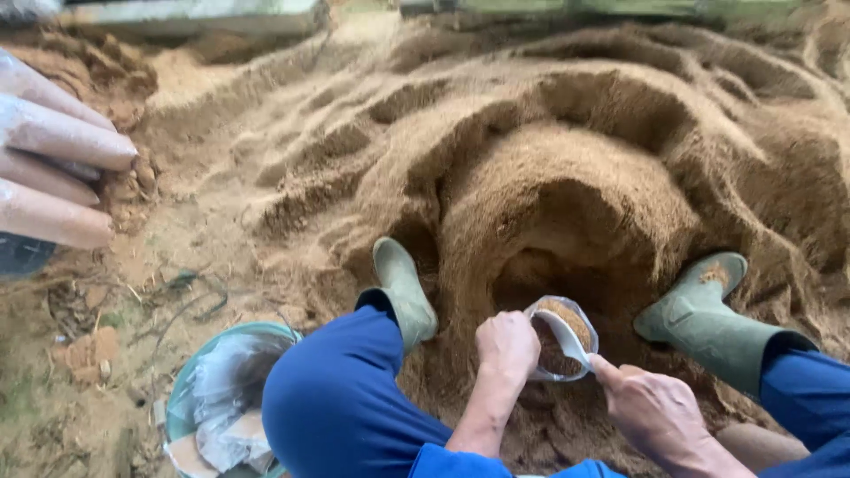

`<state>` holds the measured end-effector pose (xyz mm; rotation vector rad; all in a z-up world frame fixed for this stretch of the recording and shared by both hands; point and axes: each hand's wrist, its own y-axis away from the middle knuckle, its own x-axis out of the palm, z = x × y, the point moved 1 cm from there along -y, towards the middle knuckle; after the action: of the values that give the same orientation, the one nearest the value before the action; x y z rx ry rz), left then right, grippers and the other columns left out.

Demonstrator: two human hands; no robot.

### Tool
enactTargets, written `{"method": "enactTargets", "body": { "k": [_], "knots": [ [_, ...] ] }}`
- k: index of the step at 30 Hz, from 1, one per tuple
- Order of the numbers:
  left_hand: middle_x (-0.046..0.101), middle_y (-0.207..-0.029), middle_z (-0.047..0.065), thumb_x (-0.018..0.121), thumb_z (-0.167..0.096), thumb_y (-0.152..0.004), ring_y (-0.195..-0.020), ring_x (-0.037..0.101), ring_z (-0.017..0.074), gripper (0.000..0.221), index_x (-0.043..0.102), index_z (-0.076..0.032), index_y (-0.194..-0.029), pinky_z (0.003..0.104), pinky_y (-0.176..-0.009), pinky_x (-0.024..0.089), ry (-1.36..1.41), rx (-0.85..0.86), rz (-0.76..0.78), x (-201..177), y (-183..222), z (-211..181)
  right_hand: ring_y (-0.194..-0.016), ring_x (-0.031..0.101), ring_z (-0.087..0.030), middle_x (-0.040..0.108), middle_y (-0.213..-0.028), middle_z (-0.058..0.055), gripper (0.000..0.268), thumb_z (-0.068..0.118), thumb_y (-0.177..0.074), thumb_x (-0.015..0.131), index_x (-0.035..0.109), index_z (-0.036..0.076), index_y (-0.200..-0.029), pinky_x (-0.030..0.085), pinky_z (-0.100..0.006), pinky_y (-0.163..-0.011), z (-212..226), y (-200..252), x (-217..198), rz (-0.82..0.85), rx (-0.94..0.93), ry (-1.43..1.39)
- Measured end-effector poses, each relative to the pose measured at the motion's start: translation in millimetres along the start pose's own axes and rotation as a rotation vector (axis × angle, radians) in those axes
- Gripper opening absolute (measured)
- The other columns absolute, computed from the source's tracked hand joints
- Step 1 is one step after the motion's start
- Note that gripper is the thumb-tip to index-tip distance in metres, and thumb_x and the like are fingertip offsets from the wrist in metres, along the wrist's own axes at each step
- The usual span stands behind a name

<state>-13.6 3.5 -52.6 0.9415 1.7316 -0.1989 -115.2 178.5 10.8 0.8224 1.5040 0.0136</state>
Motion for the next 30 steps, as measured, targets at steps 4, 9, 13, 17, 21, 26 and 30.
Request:
{"method": "enactTargets", "body": {
  "k": [4, 9, 13, 17, 21, 26, 30],
  "knots": [
    [0.075, -0.080, 0.019, 0.059, -0.015, -0.085, -0.067, 0.074, 0.0327, 0.024, 0.078, -0.002, -0.086, 0.043, -0.059, 0.058, 0.011, -0.012, -0.001, -10, -2, -6, -0.048, 0.066, -0.017, 0.067, -0.066, -0.001, 0.036, 0.025, -0.096, 0.043, 0.050, 0.024, -0.131, 0.058, -0.036, -0.051, -9, 8, -4, -0.211, -0.053, 0.004],
    [0.075, -0.075, 0.019, 0.057, -0.015, -0.089, -0.061, 0.073, 0.0296, 0.025, 0.077, 0.000, -0.085, 0.040, -0.053, 0.059, 0.036, -0.053, 0.055, -21, 9, -9, -0.057, 0.072, -0.013, 0.071, -0.079, 0.004, 0.020, 0.029, -0.099, 0.044, 0.060, 0.024, -0.110, 0.065, -0.031, -0.059, -24, 28, -9, -0.264, 0.096, -0.093],
    [0.074, -0.070, 0.015, 0.057, -0.014, -0.093, -0.055, 0.070, 0.0224, 0.024, 0.076, 0.001, -0.089, 0.035, -0.047, 0.056, -0.017, -0.049, 0.127, -22, 8, -11, -0.084, 0.082, -0.016, 0.078, -0.114, 0.010, 0.041, 0.036, -0.094, 0.041, 0.060, 0.035, -0.130, 0.068, -0.033, -0.075, -22, 28, -33, -0.099, 0.177, -0.299],
    [0.075, -0.078, 0.019, 0.067, -0.017, -0.088, -0.062, 0.073, 0.0276, 0.021, 0.078, 0.000, -0.094, 0.041, -0.056, 0.060, 0.004, -0.032, 0.145, -11, 3, -9, -0.092, 0.078, -0.006, 0.075, -0.116, 0.015, 0.042, 0.047, -0.101, 0.036, 0.046, 0.054, -0.141, 0.067, -0.025, -0.083, -1, 17, -13, 0.119, 0.208, -0.178],
    [0.075, -0.075, 0.016, 0.075, -0.020, -0.090, -0.057, 0.071, 0.0217, 0.023, 0.077, 0.001, -0.097, 0.033, -0.053, 0.060, -0.016, 0.019, 0.132, 0, -2, -3, -0.074, 0.076, -0.017, 0.078, -0.092, 0.005, 0.040, 0.043, -0.097, 0.044, 0.055, 0.044, -0.136, 0.061, -0.033, -0.071, 8, 10, -2, 0.025, 0.141, -0.155],
    [0.074, -0.072, 0.013, 0.060, -0.022, -0.099, -0.053, 0.067, 0.0185, 0.027, 0.076, -0.001, -0.093, 0.031, -0.046, 0.056, -0.058, -0.001, 0.158, -13, 2, -9, -0.050, 0.057, -0.004, 0.082, -0.108, 0.006, 0.037, 0.049, -0.103, 0.046, 0.062, 0.049, -0.136, 0.049, -0.018, -0.045, -5, 15, -82, 0.352, 0.354, -0.440],
    [0.073, -0.068, 0.015, 0.055, -0.017, -0.099, -0.048, 0.068, 0.0195, 0.028, 0.074, 0.001, -0.089, 0.031, -0.039, 0.055, -0.019, -0.032, 0.078, -15, 3, -12, -0.056, 0.066, -0.015, 0.087, -0.087, 0.000, 0.035, 0.043, -0.100, 0.053, 0.072, 0.045, -0.129, 0.053, -0.030, -0.059, -13, 18, -102, 0.230, 0.402, -0.518]
  ]
}}
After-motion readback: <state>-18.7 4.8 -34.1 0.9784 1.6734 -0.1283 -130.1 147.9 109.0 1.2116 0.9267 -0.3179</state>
